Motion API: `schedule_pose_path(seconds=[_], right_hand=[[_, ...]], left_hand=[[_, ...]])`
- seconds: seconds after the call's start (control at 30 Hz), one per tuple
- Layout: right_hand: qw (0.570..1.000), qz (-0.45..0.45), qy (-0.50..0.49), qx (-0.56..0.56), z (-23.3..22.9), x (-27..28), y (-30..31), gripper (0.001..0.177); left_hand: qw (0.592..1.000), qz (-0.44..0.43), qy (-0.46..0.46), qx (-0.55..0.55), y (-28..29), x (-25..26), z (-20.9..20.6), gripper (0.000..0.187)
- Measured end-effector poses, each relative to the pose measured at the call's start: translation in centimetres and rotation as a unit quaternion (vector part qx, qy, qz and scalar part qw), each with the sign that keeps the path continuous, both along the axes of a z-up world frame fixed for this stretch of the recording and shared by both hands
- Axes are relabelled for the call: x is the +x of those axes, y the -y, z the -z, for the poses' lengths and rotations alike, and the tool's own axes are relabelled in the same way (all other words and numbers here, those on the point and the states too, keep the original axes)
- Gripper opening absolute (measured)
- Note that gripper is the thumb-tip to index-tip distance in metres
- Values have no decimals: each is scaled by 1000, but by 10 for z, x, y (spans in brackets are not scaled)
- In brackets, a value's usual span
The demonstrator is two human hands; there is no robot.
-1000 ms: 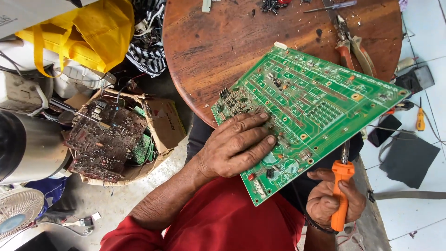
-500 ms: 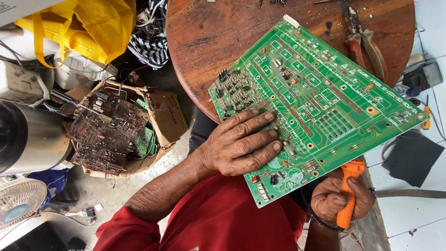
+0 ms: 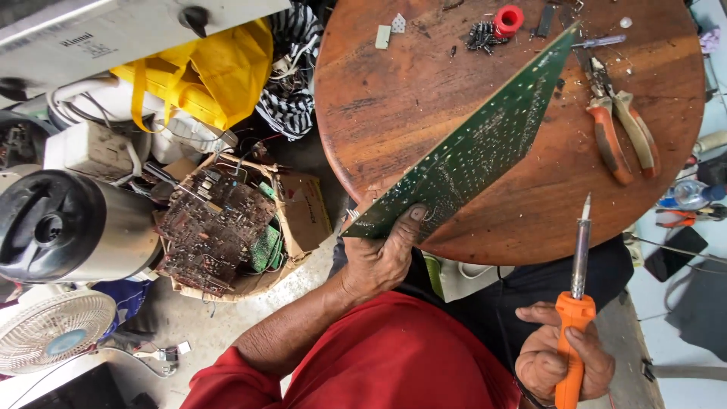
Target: The person holds a green circuit board and uses a soldering iron to work on various points on the board. They flip the board over to access different sides and use a screwdriver to assist with the components.
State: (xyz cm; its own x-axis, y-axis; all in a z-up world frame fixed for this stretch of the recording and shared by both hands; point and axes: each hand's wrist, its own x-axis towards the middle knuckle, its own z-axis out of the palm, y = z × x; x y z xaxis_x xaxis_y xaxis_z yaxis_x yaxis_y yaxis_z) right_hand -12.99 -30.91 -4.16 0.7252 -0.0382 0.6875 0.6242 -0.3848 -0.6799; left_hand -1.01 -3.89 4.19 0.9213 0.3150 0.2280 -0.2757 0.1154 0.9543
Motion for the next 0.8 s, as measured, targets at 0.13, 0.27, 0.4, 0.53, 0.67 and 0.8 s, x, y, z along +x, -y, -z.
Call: schedule_pose_path(seconds=[0.13, 0.27, 0.4, 0.53, 0.67, 0.8], right_hand=[[993, -36, -106, 48, -12, -20, -19, 38], [999, -44, 8, -5, -30, -1, -43, 27], [994, -77, 44, -64, -81, 31, -78, 23], [977, -153, 15, -147, -93, 44, -77, 33], [974, -137, 45, -176, -95, 48, -83, 35], [973, -122, 39, -193, -85, 50, -83, 36]], left_hand=[[1000, 6, 0, 11, -4, 0, -3, 17], [999, 5, -20, -33, -10, 4, -18, 23], [984, 35, -60, -165, -12, 6, -18, 32], [960, 44, -116, -253, -10, 6, -30, 30], [948, 43, -157, -275, -14, 5, -27, 32], [923, 39, -189, -334, -14, 7, -25, 35]])
